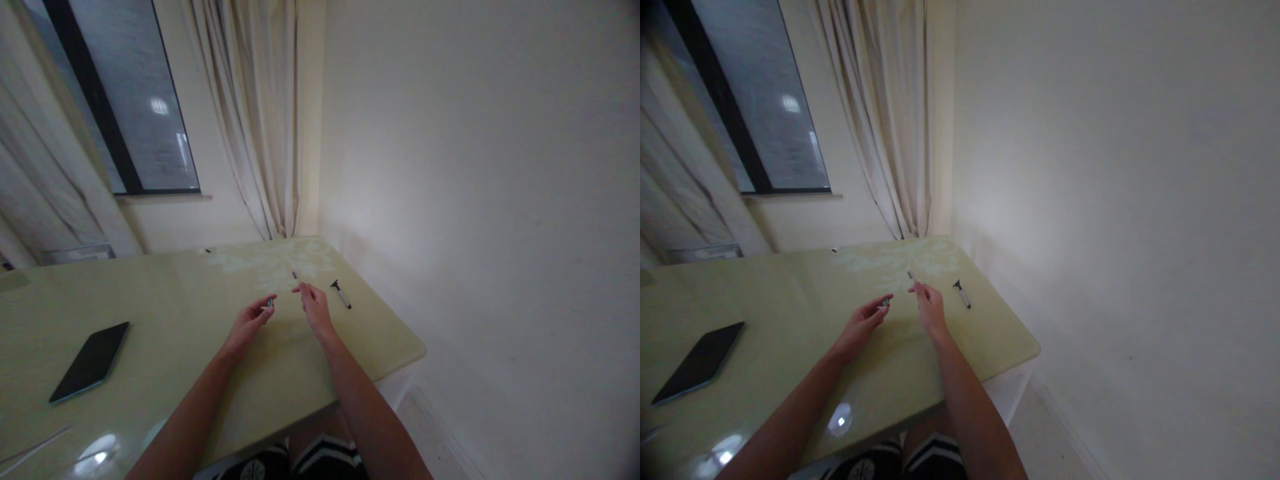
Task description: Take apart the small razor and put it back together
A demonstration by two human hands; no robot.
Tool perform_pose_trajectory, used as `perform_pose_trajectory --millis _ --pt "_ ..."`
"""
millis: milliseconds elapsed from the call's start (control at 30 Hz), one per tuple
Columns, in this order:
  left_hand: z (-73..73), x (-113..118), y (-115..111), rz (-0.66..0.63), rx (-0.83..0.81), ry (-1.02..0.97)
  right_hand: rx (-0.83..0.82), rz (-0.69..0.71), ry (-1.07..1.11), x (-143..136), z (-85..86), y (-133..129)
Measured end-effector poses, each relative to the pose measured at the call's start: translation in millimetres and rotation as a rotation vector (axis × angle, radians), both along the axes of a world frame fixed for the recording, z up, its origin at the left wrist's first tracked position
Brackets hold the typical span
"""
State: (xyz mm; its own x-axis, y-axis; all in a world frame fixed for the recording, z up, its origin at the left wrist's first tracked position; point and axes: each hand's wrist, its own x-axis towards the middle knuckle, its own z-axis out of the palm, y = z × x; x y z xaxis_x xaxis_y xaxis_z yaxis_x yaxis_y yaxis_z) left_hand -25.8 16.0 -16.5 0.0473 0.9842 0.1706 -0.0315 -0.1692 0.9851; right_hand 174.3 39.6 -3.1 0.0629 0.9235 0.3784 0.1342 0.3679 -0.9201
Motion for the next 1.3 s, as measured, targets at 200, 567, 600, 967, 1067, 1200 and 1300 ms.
perform_pose_trajectory --millis 200,567,600,967,1067,1200,1300 --pt "-7.9 16 -2 -0.066 0.051 0.281 0.041 -0.346 -0.457 109 9.7 38" --pt "-7.4 131 45 -0.039 0.143 0.796 -0.235 -0.649 -0.814 167 -21.6 23" --pt "-7.4 139 50 -0.003 0.138 0.819 -0.253 -0.656 -0.84 165 -21.1 23" --pt "-12.4 140 48 0.083 0.152 1.006 -0.179 -0.5 -0.958 152 -15.7 23" --pt "-13.1 140 50 0.086 0.152 1.007 -0.151 -0.446 -0.951 153 -18.3 24" --pt "-14.6 140 52 0.09 0.155 1.008 -0.081 -0.397 -0.972 153 -21.7 27" --pt "-14.8 141 52 0.089 0.163 1.014 -0.037 -0.358 -0.991 153 -23.6 28"
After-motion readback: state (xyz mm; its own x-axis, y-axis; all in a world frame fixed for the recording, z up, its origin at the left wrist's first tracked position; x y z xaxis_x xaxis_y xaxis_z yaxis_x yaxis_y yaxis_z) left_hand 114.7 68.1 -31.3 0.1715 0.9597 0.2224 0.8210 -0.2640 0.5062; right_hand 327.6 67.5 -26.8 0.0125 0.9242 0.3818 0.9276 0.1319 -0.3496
